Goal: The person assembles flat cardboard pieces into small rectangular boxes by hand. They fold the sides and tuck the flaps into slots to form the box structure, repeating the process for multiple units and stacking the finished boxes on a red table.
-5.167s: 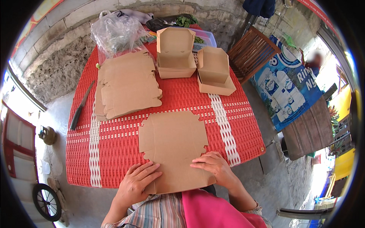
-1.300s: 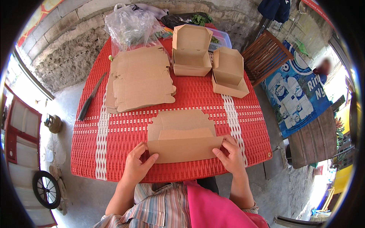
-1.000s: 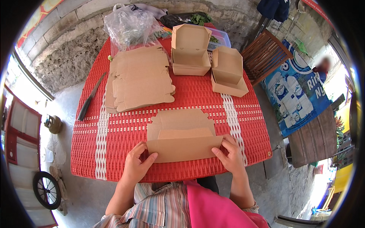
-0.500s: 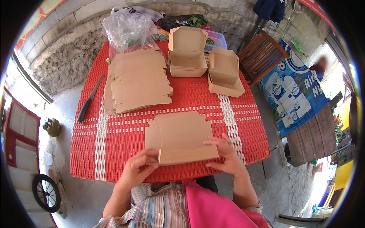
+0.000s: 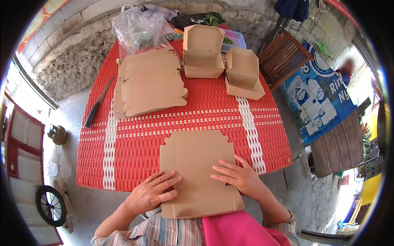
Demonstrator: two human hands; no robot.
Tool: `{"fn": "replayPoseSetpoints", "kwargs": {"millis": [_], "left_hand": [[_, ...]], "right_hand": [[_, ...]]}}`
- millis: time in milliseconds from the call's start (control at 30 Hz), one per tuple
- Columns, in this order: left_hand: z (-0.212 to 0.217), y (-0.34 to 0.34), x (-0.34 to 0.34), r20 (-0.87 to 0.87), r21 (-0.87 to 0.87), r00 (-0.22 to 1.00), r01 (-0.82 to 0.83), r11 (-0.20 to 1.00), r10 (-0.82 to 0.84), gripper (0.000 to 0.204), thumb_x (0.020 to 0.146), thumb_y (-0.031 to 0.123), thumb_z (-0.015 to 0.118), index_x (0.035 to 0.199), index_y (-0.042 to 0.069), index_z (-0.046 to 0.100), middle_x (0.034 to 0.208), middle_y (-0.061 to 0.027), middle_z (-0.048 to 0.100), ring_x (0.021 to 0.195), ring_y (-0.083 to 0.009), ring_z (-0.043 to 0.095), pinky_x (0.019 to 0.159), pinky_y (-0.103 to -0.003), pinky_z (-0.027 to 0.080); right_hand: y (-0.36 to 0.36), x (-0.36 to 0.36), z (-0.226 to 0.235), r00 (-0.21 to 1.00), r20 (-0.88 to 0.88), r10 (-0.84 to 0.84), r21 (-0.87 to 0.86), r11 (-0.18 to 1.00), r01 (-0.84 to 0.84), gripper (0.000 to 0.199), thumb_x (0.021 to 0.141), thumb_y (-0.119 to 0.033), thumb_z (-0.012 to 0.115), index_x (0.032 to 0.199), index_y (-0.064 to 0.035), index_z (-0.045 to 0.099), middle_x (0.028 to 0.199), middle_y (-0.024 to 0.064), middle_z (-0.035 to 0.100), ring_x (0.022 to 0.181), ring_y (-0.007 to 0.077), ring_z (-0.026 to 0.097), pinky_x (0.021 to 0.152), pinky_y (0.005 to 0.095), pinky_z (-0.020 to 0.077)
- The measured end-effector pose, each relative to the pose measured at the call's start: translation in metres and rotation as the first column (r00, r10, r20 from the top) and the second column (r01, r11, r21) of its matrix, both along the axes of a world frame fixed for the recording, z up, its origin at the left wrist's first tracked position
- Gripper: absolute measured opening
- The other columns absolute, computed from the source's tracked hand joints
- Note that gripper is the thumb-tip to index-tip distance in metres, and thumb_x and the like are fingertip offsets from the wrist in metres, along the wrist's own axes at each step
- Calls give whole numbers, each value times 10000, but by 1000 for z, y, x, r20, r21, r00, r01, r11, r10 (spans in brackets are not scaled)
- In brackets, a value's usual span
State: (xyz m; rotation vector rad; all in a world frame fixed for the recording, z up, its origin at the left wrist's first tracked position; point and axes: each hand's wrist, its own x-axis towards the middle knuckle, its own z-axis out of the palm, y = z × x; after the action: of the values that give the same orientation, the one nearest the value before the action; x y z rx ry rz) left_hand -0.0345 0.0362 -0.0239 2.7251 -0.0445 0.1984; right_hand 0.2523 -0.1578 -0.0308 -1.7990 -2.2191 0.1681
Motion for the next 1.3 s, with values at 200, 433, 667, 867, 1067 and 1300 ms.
{"fn": "replayPoseSetpoints", "kwargs": {"millis": [200, 433, 667, 867, 1067, 1300], "left_hand": [[7, -4, 3, -28, 4, 999, -44, 999, 44, 489, 746, 66, 634, 1221, 178, 597, 1453, -100, 469, 1321, -300, 469, 1074, -450, 400], [-2, 0, 5, -19, -55, 996, -85, 995, 84, 519, 743, 55, 630, 1257, 123, 597, 1431, -118, 492, 1287, -295, 492, 1016, -430, 410], [-5, -1, 14, 119, -279, 971, -168, 946, 208, 448, 768, 72, 719, 1202, 60, 607, 1212, -100, 652, 1170, -281, 587, 947, -417, 450], [-6, -4, 39, -55, -582, 799, -514, 631, 599, 580, 767, 153, 795, 1256, 4, 520, 1020, -170, 677, 937, -301, 672, 768, -396, 535], [-11, -9, 64, -89, -540, 635, -678, 499, 767, 992, 757, 119, 809, 1518, 48, 177, 918, -162, 654, 786, -253, 668, 703, -373, 550], [-15, -14, 73, 116, -275, 648, -708, 651, 753, 925, 768, 161, 789, 1509, 83, 241, 893, -109, 587, 824, -282, 610, 727, -392, 495]], "right_hand": [[-4, -4, -2, 1000, 5, -27, 57, 998, 27, 428, 855, -189, 617, 1280, -238, 637, 1345, -26, 594, 1268, 189, 536, 1067, 488, 349], [-4, -2, 0, 997, -69, -44, 38, 998, 46, 431, 842, -189, 631, 1270, -231, 650, 1299, -25, 617, 1207, 186, 564, 1057, 446, 356], [4, 2, -9, 943, -325, -70, 114, 987, 112, 271, 820, -190, 706, 1086, -141, 701, 1141, 19, 666, 1105, 215, 594, 1002, 448, 383], [22, -13, -12, 782, -539, -313, 119, 891, 439, 158, 846, -197, 728, 914, -57, 700, 922, 86, 678, 900, 259, 629, 941, 410, 404], [33, -21, -20, 760, -433, -485, 179, 780, 600, 231, 841, -220, 738, 766, -52, 598, 663, 56, 560, 654, 259, 541, 806, 409, 405], [34, -29, -21, 685, -353, -637, 223, 654, 723, 255, 794, -229, 771, 849, -92, 563, 897, 53, 580, 826, 249, 556, 843, 421, 389]]}}
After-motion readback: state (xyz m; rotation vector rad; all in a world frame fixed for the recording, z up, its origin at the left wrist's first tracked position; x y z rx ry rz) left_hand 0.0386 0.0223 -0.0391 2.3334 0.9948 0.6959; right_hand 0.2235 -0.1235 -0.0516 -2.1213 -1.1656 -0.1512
